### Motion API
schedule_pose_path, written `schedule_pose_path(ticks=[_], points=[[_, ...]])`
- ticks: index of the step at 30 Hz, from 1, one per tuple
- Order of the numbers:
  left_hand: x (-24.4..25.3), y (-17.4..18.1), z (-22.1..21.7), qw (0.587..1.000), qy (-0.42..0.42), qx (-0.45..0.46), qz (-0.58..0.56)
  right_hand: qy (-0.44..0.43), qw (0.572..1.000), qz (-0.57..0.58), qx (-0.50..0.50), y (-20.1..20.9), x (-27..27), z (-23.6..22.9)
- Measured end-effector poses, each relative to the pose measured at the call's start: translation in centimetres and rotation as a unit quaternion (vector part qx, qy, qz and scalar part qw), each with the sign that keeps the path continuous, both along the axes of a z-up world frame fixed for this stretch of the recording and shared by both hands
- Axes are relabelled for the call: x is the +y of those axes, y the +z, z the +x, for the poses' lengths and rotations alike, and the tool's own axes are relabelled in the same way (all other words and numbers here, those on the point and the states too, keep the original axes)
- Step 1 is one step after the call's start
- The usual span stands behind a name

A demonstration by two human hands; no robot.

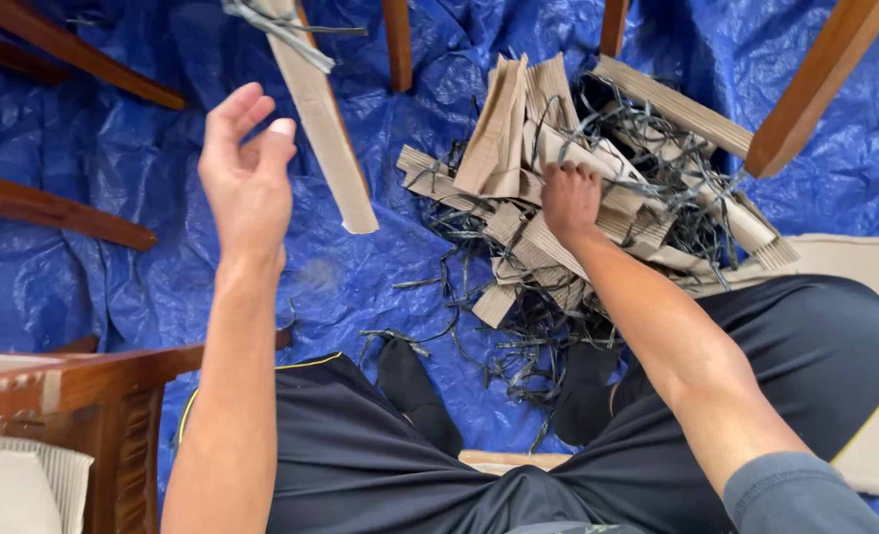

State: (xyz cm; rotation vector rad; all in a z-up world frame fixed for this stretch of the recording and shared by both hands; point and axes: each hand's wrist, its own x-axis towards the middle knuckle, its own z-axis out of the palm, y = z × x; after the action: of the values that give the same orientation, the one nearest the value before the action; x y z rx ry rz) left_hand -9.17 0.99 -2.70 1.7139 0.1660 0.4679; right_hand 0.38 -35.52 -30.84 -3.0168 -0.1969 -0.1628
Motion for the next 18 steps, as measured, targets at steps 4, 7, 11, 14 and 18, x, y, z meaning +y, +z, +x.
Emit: schedule_pose_path(ticks=[4, 7, 11, 14, 18], points=[[0.7, -1.6, 0.9, 0.999, 0.038, 0.027, 0.006, 0.024, 0.999, 0.012, -0.025, -1.7, -1.3, 0.7], [0.8, -2.0, 1.2, 0.998, 0.045, 0.035, 0.003, -0.007, 0.995, 0.098, 0.019, -0.7, -0.7, 0.7], [0.3, -0.6, 0.9, 0.997, 0.049, 0.056, 0.011, 0.072, 0.99, 0.086, -0.086, 2.5, 0.4, -0.4], [0.1, -0.1, 0.4, 0.996, 0.037, 0.079, -0.01, 0.09, 0.993, -0.011, -0.076, -1.4, -0.7, 0.4], [0.2, -0.3, 0.3, 0.995, 0.044, 0.063, 0.059, 0.042, 0.999, 0.019, 0.017, -2.4, -1.2, 1.3]])
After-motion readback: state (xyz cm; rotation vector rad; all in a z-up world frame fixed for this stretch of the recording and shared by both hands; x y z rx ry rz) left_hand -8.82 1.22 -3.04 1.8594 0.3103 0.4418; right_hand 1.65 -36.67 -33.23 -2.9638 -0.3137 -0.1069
